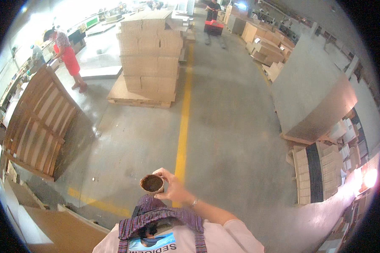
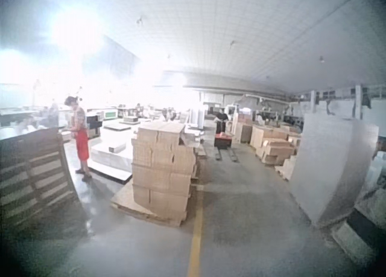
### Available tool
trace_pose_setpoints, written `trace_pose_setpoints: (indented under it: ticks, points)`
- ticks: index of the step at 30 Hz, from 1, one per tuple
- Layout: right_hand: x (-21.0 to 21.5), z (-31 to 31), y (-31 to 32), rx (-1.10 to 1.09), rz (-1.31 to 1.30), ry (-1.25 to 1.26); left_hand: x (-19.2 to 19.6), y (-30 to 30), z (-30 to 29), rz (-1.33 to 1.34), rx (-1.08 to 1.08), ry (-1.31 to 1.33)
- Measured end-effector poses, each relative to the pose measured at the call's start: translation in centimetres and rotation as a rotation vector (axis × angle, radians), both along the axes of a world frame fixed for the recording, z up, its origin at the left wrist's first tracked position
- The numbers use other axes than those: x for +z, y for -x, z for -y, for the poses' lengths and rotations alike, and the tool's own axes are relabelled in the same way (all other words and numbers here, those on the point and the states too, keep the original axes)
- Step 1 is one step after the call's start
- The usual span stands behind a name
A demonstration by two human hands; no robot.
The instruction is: The person wipes wood panels with a cloth, sands the edges of the stack with a block, and stirs a substance in a cardboard tube using a wooden stick before walking through a factory.
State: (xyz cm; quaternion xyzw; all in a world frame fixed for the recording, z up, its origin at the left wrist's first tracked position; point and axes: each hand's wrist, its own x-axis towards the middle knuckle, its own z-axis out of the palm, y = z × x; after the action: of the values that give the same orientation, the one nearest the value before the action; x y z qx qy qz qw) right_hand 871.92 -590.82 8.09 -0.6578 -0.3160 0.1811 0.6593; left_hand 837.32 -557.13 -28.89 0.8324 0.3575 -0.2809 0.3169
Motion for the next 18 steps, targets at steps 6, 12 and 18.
trace_pose_setpoints:
  ticks: [6, 12, 18]
  points:
    - [-1.2, -3.0, -15.4, -0.063, 0.032, 0.015, 1.2, -16.5, -6.7, -0.199, 0.017, -0.025]
    - [-1.5, -3.7, -30.7, -0.286, 0.008, 0.116, 4.4, -47.2, -11.3, -0.11, -0.272, -0.049]
    - [-0.5, -5.3, -43.8, -0.35, -0.118, 0.0, 15.0, -76.3, -8.7, 0.579, -0.1, 0.106]
